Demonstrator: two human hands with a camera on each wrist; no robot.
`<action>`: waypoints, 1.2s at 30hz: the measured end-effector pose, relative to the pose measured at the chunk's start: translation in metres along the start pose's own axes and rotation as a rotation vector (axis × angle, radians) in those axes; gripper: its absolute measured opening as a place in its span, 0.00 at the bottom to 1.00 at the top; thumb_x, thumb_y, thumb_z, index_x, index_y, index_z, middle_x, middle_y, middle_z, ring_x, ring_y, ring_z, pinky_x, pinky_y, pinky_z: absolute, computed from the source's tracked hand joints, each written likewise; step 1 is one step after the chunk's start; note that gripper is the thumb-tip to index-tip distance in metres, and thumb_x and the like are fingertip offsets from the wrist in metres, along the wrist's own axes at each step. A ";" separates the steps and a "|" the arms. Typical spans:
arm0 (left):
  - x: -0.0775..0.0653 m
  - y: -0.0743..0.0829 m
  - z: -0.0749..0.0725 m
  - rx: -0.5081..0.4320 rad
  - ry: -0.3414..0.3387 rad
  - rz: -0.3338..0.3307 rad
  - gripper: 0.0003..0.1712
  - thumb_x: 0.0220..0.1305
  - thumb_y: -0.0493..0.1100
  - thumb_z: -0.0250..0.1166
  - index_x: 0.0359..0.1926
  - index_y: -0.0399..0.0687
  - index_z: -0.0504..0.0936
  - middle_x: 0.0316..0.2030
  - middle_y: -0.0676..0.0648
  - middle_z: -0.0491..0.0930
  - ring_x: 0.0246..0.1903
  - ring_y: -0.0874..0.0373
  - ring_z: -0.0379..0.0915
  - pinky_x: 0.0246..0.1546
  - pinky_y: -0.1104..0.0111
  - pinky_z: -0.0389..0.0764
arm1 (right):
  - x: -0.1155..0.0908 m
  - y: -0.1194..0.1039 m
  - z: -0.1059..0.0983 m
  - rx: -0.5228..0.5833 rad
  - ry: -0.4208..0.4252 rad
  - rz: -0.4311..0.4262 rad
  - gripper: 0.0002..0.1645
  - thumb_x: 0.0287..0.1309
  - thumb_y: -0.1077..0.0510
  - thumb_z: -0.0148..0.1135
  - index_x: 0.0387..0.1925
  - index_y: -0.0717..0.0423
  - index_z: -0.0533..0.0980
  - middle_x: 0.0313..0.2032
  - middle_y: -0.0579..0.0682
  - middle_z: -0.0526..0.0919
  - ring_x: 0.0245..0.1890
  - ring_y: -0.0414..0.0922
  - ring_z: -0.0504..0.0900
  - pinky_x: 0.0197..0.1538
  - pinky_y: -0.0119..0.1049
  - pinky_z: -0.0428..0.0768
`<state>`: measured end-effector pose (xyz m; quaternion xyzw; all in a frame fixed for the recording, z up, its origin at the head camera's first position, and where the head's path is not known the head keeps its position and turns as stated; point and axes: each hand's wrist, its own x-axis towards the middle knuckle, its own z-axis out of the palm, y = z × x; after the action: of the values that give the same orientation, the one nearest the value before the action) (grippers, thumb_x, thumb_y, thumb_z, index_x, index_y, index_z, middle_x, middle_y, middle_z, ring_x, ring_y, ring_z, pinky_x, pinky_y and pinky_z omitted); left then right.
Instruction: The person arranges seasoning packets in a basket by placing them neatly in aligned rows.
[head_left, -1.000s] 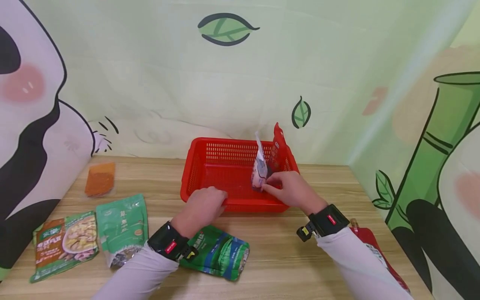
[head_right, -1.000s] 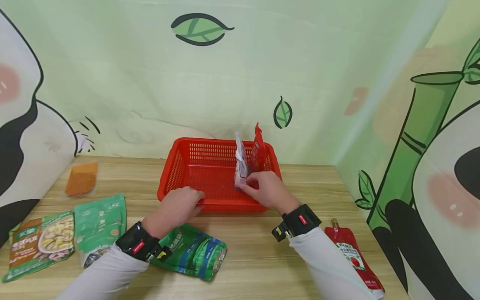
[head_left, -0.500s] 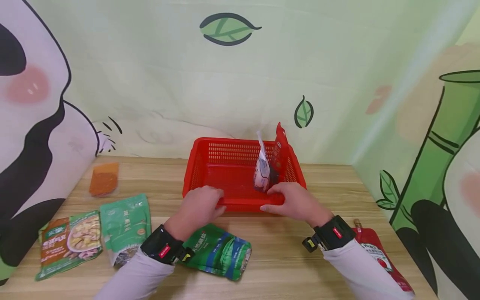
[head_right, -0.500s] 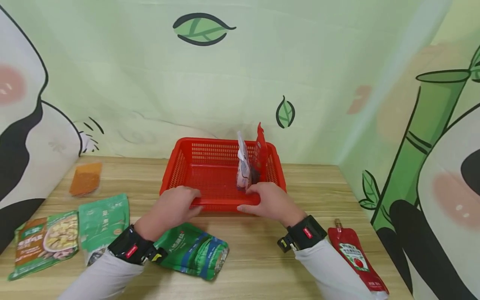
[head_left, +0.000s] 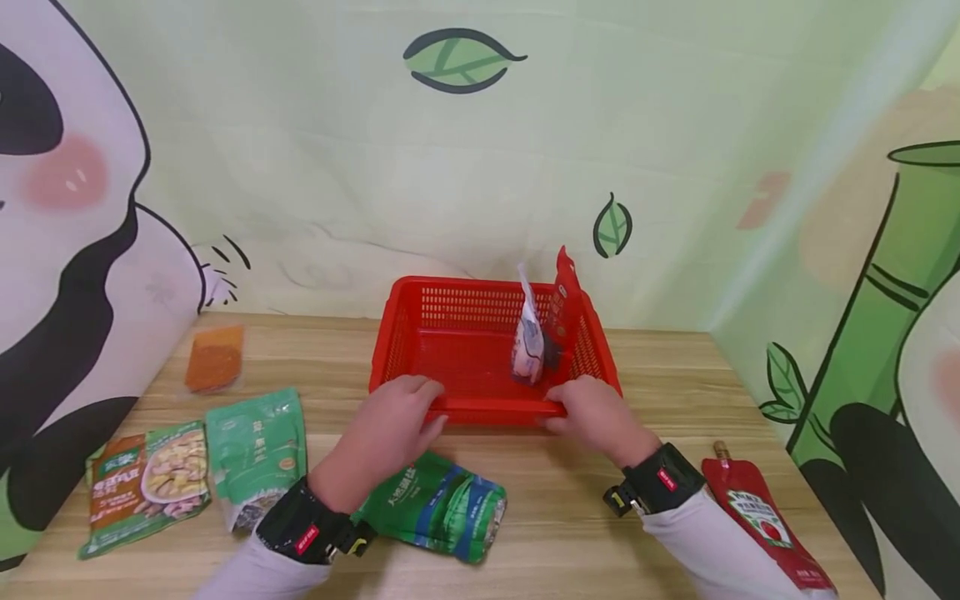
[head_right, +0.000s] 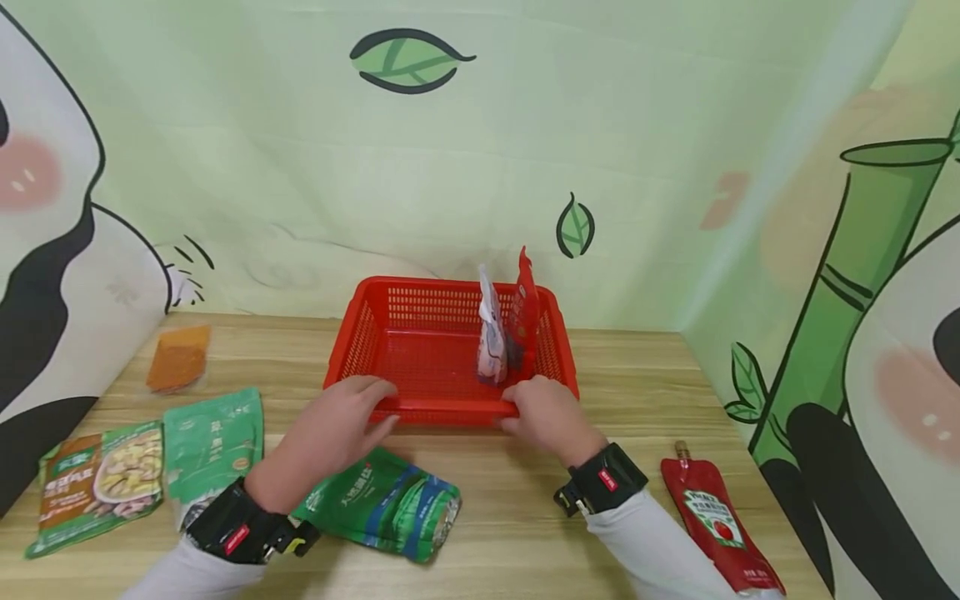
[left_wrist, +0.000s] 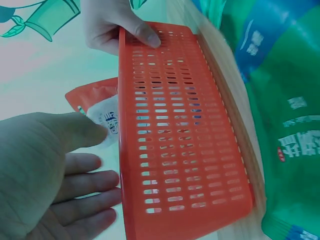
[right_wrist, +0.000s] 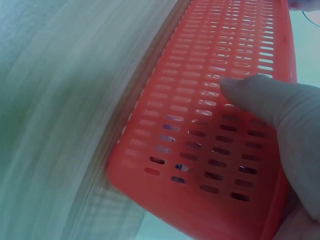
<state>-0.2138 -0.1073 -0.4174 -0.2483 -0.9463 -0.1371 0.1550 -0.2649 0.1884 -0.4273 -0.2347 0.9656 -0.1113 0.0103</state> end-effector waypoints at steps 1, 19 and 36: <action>-0.003 0.001 -0.001 -0.005 0.026 0.011 0.24 0.58 0.48 0.77 0.52 0.42 0.84 0.44 0.46 0.88 0.44 0.53 0.84 0.51 0.60 0.86 | 0.000 0.000 0.000 -0.015 0.011 -0.007 0.09 0.54 0.50 0.78 0.32 0.47 0.86 0.23 0.40 0.82 0.27 0.40 0.75 0.37 0.34 0.77; -0.057 0.010 -0.009 -0.115 0.032 -0.047 0.15 0.59 0.47 0.76 0.47 0.50 0.86 0.41 0.52 0.86 0.42 0.58 0.81 0.46 0.62 0.87 | -0.002 -0.002 0.001 -0.053 0.074 -0.018 0.10 0.50 0.55 0.80 0.33 0.48 0.84 0.28 0.43 0.84 0.30 0.41 0.77 0.42 0.37 0.80; -0.064 -0.045 0.002 -0.191 -0.315 -0.473 0.21 0.63 0.45 0.73 0.50 0.35 0.84 0.41 0.40 0.86 0.36 0.53 0.81 0.37 0.57 0.86 | 0.001 0.002 0.001 -0.086 0.055 -0.062 0.10 0.49 0.58 0.81 0.34 0.50 0.85 0.28 0.43 0.83 0.29 0.41 0.76 0.40 0.36 0.79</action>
<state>-0.1839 -0.1714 -0.4508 -0.0525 -0.9731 -0.2175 -0.0541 -0.2664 0.1891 -0.4291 -0.2616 0.9617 -0.0766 -0.0296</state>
